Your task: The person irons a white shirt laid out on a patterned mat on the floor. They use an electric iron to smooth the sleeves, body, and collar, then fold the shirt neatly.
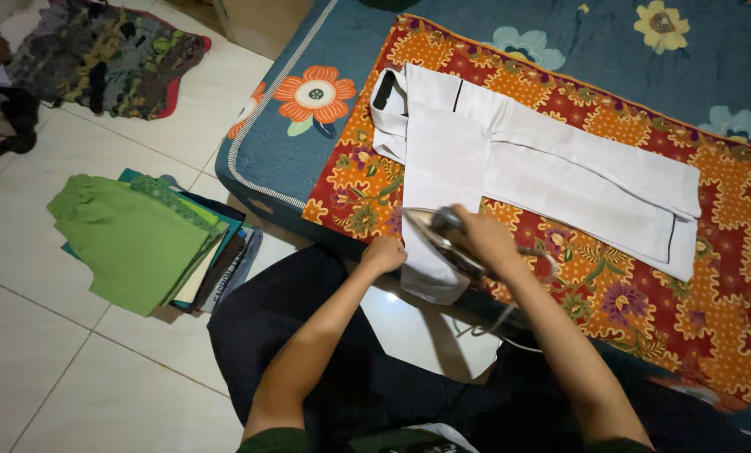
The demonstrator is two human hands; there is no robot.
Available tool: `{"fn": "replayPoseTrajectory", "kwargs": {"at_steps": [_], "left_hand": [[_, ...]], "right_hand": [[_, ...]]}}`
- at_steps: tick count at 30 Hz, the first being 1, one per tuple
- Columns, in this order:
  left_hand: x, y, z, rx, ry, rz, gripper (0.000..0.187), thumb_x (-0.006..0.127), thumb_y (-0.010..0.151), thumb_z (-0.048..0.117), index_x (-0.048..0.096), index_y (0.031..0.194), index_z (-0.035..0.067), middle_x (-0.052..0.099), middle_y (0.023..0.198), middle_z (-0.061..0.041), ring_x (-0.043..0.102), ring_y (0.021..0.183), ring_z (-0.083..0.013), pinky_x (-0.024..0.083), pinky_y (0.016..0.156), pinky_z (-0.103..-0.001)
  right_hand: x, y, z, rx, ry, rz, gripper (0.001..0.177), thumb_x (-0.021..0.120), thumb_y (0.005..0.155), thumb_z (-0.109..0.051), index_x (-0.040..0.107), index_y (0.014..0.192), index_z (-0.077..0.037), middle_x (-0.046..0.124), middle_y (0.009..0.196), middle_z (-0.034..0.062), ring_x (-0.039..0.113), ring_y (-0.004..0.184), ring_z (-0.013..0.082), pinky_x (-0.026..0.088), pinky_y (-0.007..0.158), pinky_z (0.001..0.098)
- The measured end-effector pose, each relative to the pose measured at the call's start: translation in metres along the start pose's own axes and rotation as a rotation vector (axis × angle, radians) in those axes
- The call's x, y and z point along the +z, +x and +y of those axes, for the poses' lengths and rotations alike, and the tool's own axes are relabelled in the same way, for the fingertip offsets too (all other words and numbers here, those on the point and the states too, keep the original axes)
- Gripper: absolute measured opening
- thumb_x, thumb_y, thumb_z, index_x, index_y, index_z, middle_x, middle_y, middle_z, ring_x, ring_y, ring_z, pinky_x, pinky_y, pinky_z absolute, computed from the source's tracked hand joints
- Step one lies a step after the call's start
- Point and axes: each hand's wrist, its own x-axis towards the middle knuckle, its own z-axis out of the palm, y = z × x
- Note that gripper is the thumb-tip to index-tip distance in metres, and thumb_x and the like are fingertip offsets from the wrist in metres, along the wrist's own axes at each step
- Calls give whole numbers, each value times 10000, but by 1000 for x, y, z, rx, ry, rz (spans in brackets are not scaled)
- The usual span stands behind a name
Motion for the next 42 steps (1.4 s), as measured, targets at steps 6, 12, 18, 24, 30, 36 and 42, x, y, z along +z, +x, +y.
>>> {"fn": "replayPoseTrajectory", "kwargs": {"at_steps": [6, 12, 18, 24, 30, 36, 42], "left_hand": [[5, 13, -5, -47, -62, -42, 331, 663, 714, 320, 761, 768, 9, 715, 837, -261, 720, 807, -413, 579, 778, -484], [26, 32, -17, 48, 67, 19, 401, 683, 696, 343, 740, 731, -53, 700, 804, -289, 713, 820, -432, 572, 803, -487], [22, 34, -16, 60, 88, -44, 422, 657, 726, 355, 742, 753, -57, 709, 831, -296, 724, 863, -428, 584, 842, -474], [17, 30, -6, -19, -65, 44, 459, 652, 833, 405, 759, 750, -33, 695, 835, -308, 702, 883, -446, 543, 889, -505], [24, 43, -10, -87, -114, 35, 330, 644, 776, 275, 766, 800, -31, 701, 871, -308, 717, 901, -443, 563, 882, -496], [28, 38, -4, -43, -14, 58, 350, 625, 843, 276, 751, 833, -51, 702, 902, -297, 703, 907, -454, 551, 882, -518], [33, 38, -11, 30, 16, 128, 333, 621, 832, 258, 761, 793, -41, 714, 856, -288, 712, 894, -429, 559, 894, -502]], "right_hand": [[-19, -23, 42, 342, -62, 135, 497, 696, 909, -435, 556, 1319, -193, 738, 898, 231, 715, 836, 449, 542, 737, 562], [-5, 69, 17, 102, -6, 51, 540, 732, 836, -411, 538, 1293, -200, 733, 882, 219, 709, 825, 442, 544, 722, 551], [19, 142, -55, -56, -38, 70, 421, 707, 879, -352, 535, 1227, -187, 733, 867, 183, 703, 815, 437, 542, 717, 561], [-4, 100, -26, -42, -31, 3, 492, 713, 835, -356, 556, 1285, -232, 739, 871, 197, 714, 805, 423, 551, 711, 539], [-13, 55, 17, 183, -16, 155, 490, 711, 872, -411, 557, 1283, -195, 729, 856, 231, 696, 791, 465, 535, 698, 559], [15, 153, 0, 61, 8, 143, 534, 732, 817, -356, 542, 1281, -172, 726, 855, 237, 700, 771, 457, 539, 693, 563], [33, 222, -47, 94, -103, 167, 439, 661, 860, -281, 526, 1262, -171, 728, 855, 244, 704, 783, 454, 544, 682, 580]]}}
